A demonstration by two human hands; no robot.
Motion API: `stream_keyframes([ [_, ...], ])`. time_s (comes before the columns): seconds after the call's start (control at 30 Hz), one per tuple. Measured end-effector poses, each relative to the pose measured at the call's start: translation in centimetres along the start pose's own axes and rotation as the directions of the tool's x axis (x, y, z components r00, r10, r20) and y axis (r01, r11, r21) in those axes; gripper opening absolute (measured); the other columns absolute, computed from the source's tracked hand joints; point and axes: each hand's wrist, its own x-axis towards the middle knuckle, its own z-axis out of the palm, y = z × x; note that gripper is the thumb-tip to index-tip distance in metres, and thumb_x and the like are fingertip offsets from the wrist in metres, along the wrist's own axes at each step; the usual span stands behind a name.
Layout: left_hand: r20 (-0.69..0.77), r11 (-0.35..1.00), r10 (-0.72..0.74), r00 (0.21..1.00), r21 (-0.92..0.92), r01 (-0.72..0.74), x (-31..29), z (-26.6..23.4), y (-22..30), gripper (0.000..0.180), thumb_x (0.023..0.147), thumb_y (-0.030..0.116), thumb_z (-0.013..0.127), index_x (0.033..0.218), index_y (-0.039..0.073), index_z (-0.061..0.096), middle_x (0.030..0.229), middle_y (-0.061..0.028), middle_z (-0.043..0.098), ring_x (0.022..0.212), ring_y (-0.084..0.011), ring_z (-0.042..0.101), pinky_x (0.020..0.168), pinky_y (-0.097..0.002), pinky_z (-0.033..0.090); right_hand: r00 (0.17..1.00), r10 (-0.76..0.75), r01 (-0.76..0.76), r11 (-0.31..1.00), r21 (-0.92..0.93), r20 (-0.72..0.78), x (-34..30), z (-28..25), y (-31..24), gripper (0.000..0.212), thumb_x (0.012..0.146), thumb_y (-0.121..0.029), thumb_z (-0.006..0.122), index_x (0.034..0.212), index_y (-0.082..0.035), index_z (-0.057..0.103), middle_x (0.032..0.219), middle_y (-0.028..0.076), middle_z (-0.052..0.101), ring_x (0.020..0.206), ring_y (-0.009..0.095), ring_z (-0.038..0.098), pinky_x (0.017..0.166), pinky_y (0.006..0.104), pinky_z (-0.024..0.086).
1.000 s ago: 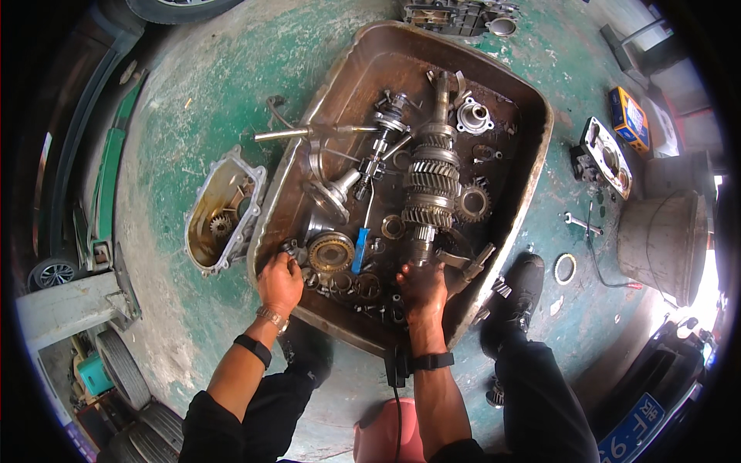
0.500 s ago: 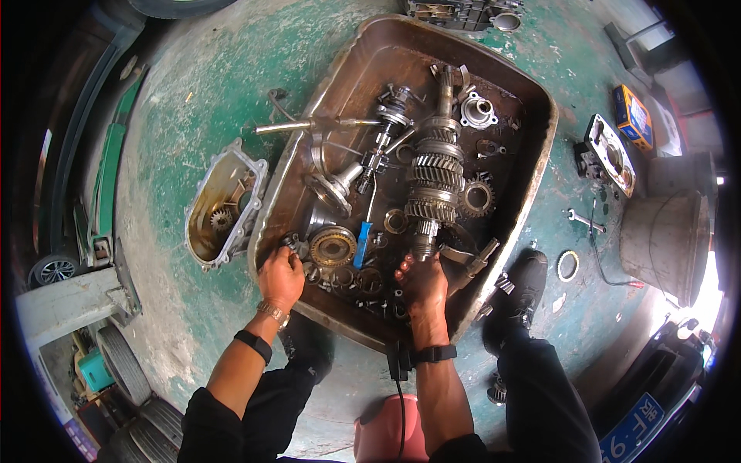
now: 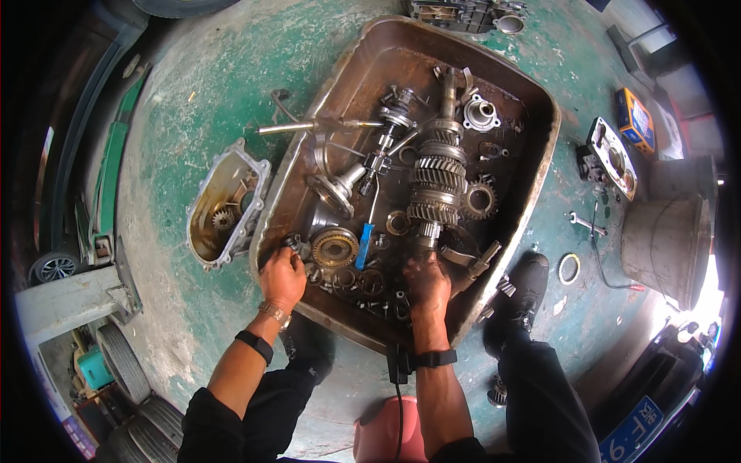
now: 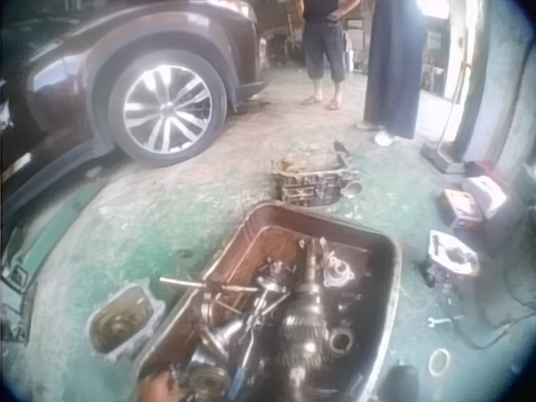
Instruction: The person handles various disassembled transmission components in a metal tray, picking up gears and shafts to examine them. They rotate and inspect individual parts by hand, occasionally placing them back into the tray while another person works under a raised vehicle nearby.
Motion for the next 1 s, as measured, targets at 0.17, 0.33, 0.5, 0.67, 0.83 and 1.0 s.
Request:
stream_keyframes([
  [0.17,0.03,1.0,-0.012,0.999,0.008,0.012,0.0,-0.3,0.3,0.014,0.085,0.015,0.061,0.088,0.002,0.063,0.089,-0.0208,0.064,0.08,-0.0436,0.062,0.07,-0.0521,0.049,0.982,0.137,-0.156,0.975,0.155,0.132,-0.1,-0.3,-0.4,0.032,0.101,-0.036,0.05,0.109,-0.005,0.056,0.094,0.01,0.064,0.081,0.024,0.063,0.072,0.0392,0.052],
  [0.33,-0.012,1.0,0.013,1.0,-0.007,-0.013,0.0,-0.3,0.5,0.014,0.085,0.015,0.06,0.085,0.001,0.062,0.086,-0.0212,0.064,0.078,-0.0444,0.061,0.069,-0.0527,0.048,0.994,0.113,-0.113,0.977,0.183,0.011,-0.4,0.4,-0.3,0.035,0.101,-0.037,0.048,0.112,-0.005,0.055,0.095,0.012,0.064,0.081,0.026,0.064,0.074,0.0403,0.053],
  [0.5,-0.01,1.0,0.015,1.0,-0.017,-0.016,0.0,-0.3,0.3,0.013,0.085,0.014,0.061,0.086,0.001,0.063,0.086,-0.0212,0.064,0.078,-0.0441,0.061,0.069,-0.0523,0.048,0.999,0.032,-0.031,0.998,0.048,-0.013,-0.2,0.8,-0.4,0.032,0.101,-0.032,0.048,0.113,-0.003,0.055,0.096,0.012,0.064,0.085,0.025,0.064,0.075,0.0407,0.053],
  [0.67,-0.012,1.0,0.001,1.0,-0.028,-0.001,0.0,-0.1,0.2,0.013,0.084,0.014,0.061,0.086,0.002,0.063,0.086,-0.02,0.065,0.077,-0.0431,0.061,0.068,-0.0518,0.049,0.981,0.177,-0.184,0.978,0.096,0.081,-0.3,0.7,-1.2,0.041,0.103,-0.038,0.041,0.121,-0.003,0.051,0.104,0.011,0.062,0.091,0.026,0.063,0.076,0.0394,0.052],
  [0.83,-0.023,1.0,0.015,1.0,-0.018,-0.015,0.0,0.0,0.1,0.012,0.084,0.014,0.062,0.086,0.002,0.063,0.085,-0.0196,0.064,0.076,-0.0423,0.062,0.067,-0.0515,0.049,0.996,0.091,-0.091,0.995,0.051,-0.002,-0.1,1.4,-1.0,0.044,0.103,-0.038,0.032,0.116,-0.003,0.055,0.101,0.014,0.065,0.086,0.027,0.064,0.075,0.0411,0.052],
  [1.0,-0.023,1.0,0.014,1.0,-0.013,-0.014,0.0,-0.1,0.1,0.011,0.084,0.013,0.061,0.085,0.002,0.063,0.085,-0.0196,0.064,0.076,-0.0424,0.062,0.067,-0.0511,0.049,0.971,0.179,-0.195,0.976,0.097,0.159,0.1,0.9,-1.2,0.037,0.103,-0.036,0.033,0.119,-0.008,0.052,0.106,0.01,0.063,0.091,0.025,0.062,0.076,0.0403,0.051],
])
